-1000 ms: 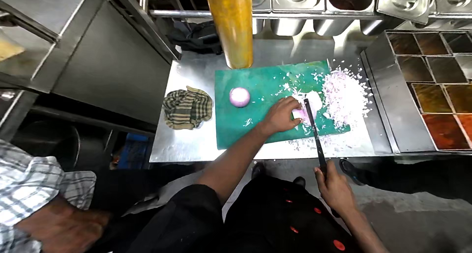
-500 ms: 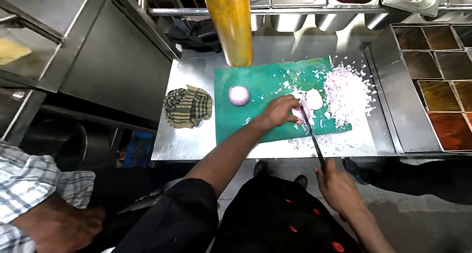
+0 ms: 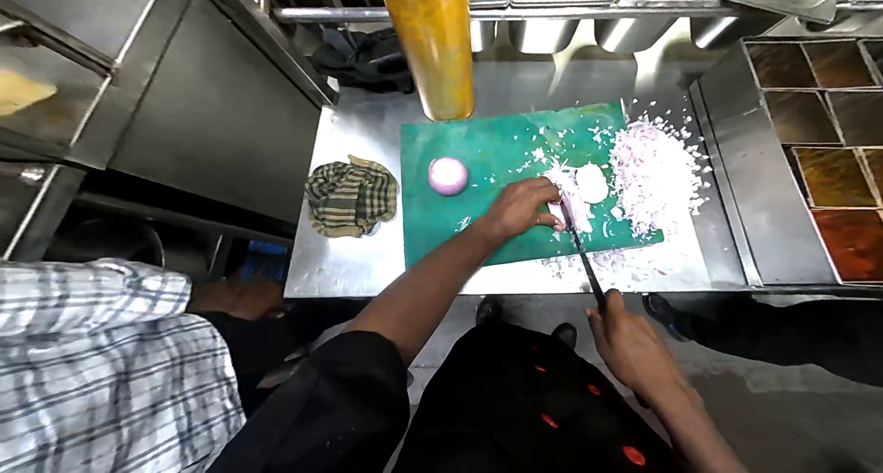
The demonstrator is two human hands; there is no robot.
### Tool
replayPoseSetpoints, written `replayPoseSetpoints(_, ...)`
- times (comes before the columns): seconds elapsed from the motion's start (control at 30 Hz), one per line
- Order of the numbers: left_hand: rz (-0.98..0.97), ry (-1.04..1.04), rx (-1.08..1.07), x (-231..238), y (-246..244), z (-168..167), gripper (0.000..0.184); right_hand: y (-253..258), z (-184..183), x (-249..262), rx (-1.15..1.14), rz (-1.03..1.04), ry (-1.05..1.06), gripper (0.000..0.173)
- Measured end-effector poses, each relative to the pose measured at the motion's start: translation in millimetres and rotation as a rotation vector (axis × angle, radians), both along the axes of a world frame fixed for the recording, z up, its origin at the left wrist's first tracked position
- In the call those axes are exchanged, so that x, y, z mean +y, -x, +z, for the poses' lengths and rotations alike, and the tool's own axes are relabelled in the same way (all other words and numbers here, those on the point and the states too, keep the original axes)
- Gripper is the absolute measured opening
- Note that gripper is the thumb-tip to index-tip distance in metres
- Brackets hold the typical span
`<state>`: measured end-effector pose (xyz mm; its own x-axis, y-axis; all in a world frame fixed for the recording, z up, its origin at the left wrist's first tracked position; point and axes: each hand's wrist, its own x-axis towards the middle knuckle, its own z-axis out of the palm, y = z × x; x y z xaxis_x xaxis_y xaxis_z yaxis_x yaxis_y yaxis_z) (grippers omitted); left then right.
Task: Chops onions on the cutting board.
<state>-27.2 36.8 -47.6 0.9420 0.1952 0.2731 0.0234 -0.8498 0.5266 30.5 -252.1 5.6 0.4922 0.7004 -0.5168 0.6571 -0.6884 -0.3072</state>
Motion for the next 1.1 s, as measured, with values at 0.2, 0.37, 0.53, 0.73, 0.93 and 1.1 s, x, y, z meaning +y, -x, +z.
replayPoseSetpoints(0.2,-0.011,-0.026,-0.048,-0.5,1.2,-2.6,0.037,0.9,-18.4,1.8,0.032,-0.004,0.041,0.036)
replayPoseSetpoints(0.37,-0.030,-0.059,-0.077,0.2,4.2,-3.4,0.027,2.2,-1.5,-1.9,0.027,0.019,0.028,0.036)
replayPoseSetpoints(0.53,-0.058,-0.099,-0.092,3.2,5.7,-4.8,0.018,-2.1,-3.6,5.6,0.010,0.035,0.027,0.035)
replayPoseSetpoints(0.73,-0.084,-0.129,-0.134,7.4,4.7,-8.0,0.016,-0.3,-19.4,5.0,0.056,0.011,0.057,0.038)
replayPoseSetpoints(0.93,-0.123,-0.175,-0.166,9.8,6.6,-9.6,0.016,0.6,-8.5,2.1,0.049,0.034,0.087,0.039)
replayPoseSetpoints(1.1,-0.141,-0.227,-0.190,12.9,3.9,-5.7,0.014,3.0,-28.0,4.0,0.086,-0.002,0.090,0.041)
